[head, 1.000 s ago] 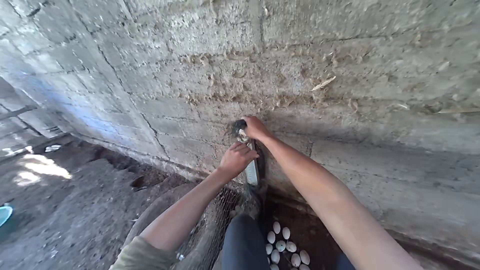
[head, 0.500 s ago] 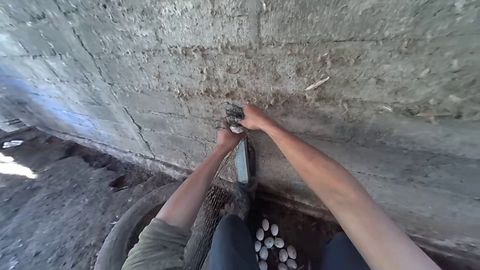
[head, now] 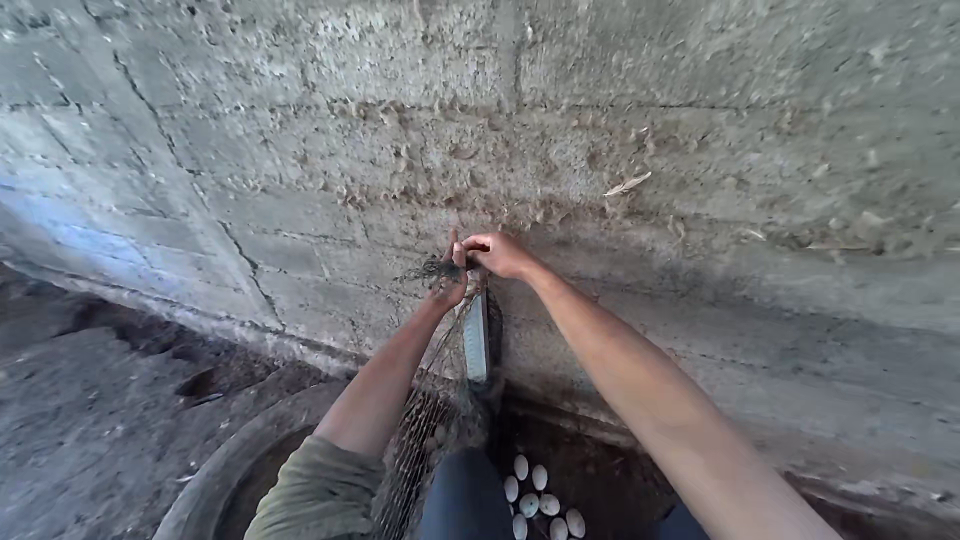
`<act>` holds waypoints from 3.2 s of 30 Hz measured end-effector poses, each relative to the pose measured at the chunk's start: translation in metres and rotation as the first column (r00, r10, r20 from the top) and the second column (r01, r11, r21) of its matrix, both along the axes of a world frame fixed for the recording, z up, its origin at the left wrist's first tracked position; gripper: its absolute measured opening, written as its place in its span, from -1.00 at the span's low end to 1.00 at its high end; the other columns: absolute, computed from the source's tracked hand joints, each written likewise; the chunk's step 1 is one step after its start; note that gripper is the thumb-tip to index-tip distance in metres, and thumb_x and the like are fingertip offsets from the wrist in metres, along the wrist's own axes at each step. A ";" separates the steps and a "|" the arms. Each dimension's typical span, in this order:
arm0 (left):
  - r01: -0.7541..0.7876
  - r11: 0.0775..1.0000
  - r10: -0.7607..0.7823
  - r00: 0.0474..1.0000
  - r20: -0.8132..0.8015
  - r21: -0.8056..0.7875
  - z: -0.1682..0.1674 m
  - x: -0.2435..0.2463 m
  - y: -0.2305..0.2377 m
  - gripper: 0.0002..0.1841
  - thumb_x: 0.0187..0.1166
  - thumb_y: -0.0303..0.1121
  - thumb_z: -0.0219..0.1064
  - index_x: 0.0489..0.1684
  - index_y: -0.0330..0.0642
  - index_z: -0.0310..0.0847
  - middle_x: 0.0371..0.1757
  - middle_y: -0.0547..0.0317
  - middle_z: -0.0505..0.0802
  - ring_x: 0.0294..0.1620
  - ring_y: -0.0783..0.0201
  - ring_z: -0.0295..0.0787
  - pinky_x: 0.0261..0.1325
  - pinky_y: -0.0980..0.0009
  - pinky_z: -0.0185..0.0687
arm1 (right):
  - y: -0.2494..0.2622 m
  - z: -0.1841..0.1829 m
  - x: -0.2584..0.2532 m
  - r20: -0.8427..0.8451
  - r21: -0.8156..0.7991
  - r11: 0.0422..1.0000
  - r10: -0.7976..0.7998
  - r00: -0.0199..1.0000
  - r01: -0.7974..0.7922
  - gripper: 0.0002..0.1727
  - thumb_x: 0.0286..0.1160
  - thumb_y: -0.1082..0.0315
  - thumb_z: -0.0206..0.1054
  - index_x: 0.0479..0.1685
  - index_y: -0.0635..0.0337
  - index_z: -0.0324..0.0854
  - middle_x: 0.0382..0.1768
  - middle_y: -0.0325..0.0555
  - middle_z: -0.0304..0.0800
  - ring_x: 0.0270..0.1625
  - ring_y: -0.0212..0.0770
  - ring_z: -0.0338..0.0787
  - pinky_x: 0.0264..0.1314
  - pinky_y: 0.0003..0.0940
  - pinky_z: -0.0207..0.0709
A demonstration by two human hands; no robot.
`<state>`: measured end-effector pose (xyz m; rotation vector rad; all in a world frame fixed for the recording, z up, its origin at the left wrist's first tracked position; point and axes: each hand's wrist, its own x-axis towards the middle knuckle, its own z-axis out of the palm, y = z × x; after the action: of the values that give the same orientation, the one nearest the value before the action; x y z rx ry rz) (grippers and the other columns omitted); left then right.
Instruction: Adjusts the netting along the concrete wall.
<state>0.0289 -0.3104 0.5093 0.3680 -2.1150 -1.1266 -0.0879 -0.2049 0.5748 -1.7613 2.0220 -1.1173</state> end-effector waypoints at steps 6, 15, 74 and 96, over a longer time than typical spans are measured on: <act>-0.010 0.953 0.116 0.935 0.336 -0.301 0.001 0.016 -0.006 -0.65 0.83 -0.41 0.04 0.44 -0.40 0.49 0.27 -0.21 0.73 0.27 0.13 0.67 0.39 0.25 0.53 | -0.010 -0.006 0.001 0.143 0.018 0.998 0.058 0.988 -0.061 -0.72 0.72 0.34 0.30 0.17 0.35 0.74 0.09 0.12 0.83 0.13 -0.14 0.81 0.36 -0.11 0.62; 0.179 0.953 -0.196 0.980 -0.047 -0.243 -0.005 0.005 -0.012 -0.21 0.89 0.02 -0.31 0.89 -0.31 -0.61 0.78 -0.32 0.31 0.63 0.25 0.52 0.70 0.30 0.37 | -0.010 -0.002 -0.003 0.394 0.163 0.986 -0.035 0.919 -0.033 -0.65 0.81 0.31 -0.02 0.27 0.20 0.63 -0.09 -0.07 0.80 -0.08 -0.27 0.73 0.03 -0.24 0.59; 0.317 0.774 -0.371 0.929 -0.013 0.548 -0.014 0.019 -0.039 -0.70 0.88 -0.25 -0.04 0.41 0.02 0.49 -0.24 0.37 0.71 -0.37 0.48 0.62 -0.24 0.54 0.61 | 0.017 -0.016 -0.012 -0.157 -0.018 0.997 0.066 0.985 -0.070 -0.75 0.77 0.30 0.22 0.07 0.27 0.73 -0.05 0.04 0.81 -0.02 -0.13 0.80 0.19 -0.11 0.64; -0.321 0.533 0.281 0.940 -0.194 -0.783 -0.043 0.005 -0.017 -0.81 0.24 -0.62 0.49 -0.22 -0.37 0.69 -0.02 -0.23 0.82 0.03 -0.26 0.83 -0.23 -0.14 0.76 | -0.060 0.020 0.010 -0.283 0.343 0.932 0.223 0.933 -0.119 -0.69 0.69 0.53 0.16 0.19 0.19 0.78 0.17 0.07 0.85 0.30 0.01 0.78 0.45 0.12 0.52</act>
<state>0.0336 -0.3277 0.4667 0.2372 -2.1603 0.1112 -0.0780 -0.2644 0.5950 -1.9904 2.0220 -0.4377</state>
